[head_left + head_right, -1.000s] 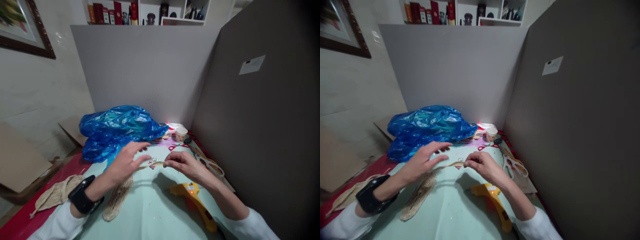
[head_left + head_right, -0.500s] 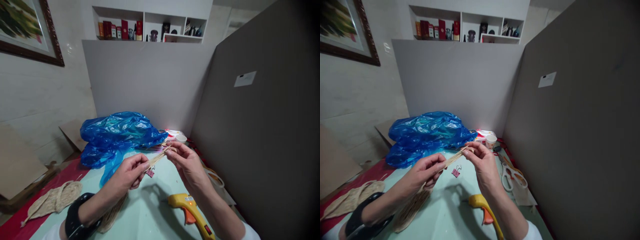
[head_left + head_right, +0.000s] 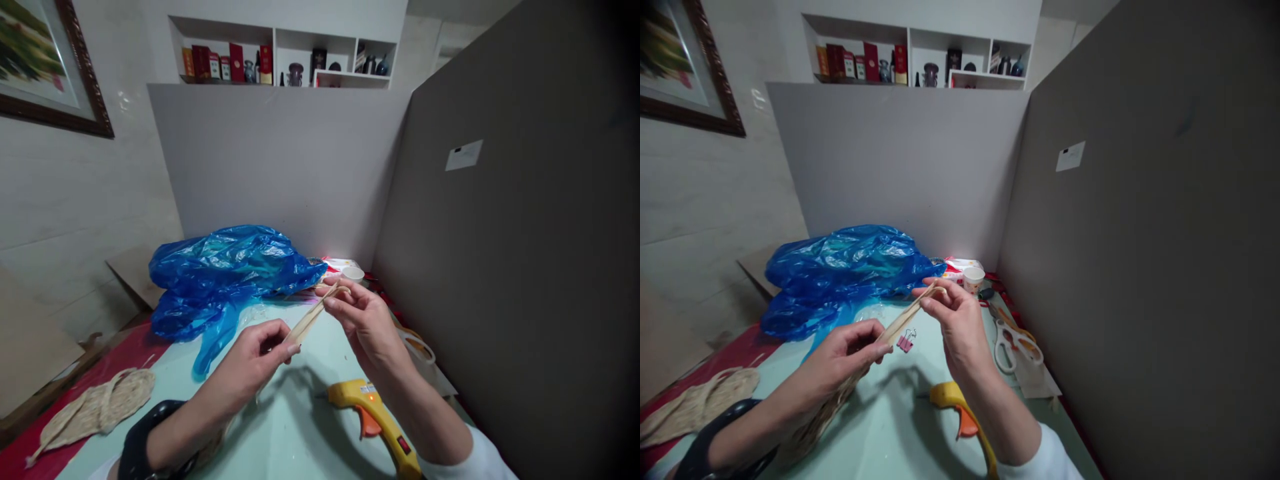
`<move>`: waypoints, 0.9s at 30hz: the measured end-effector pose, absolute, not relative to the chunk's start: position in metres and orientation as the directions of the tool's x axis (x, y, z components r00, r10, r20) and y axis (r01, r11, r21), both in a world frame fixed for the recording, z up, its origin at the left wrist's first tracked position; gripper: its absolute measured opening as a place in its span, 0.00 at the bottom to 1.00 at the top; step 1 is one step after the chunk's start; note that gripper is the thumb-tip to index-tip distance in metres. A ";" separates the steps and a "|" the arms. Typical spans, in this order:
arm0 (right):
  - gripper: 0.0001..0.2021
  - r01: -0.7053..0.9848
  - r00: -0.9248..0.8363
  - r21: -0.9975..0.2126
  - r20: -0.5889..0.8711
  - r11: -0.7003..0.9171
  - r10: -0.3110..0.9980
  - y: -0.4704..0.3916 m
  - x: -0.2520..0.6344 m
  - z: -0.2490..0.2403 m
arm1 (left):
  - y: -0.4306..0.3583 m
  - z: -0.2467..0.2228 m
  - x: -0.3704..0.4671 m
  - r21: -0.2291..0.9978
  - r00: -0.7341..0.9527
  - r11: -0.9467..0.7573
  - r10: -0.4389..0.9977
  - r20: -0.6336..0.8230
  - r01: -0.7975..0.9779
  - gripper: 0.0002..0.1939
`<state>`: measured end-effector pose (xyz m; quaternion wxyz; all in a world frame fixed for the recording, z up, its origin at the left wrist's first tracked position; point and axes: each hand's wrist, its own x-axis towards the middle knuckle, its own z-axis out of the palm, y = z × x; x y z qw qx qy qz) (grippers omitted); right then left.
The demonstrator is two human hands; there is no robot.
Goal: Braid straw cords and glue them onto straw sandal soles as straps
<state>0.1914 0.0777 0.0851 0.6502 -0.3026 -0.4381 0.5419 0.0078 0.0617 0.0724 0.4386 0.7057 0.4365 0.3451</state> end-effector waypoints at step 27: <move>0.11 -0.155 -0.049 -0.886 0.449 0.438 0.892 0.045 0.153 0.069 | 0.060 0.101 -0.010 0.880 0.390 -0.400 0.876 0.284 0.258 0.08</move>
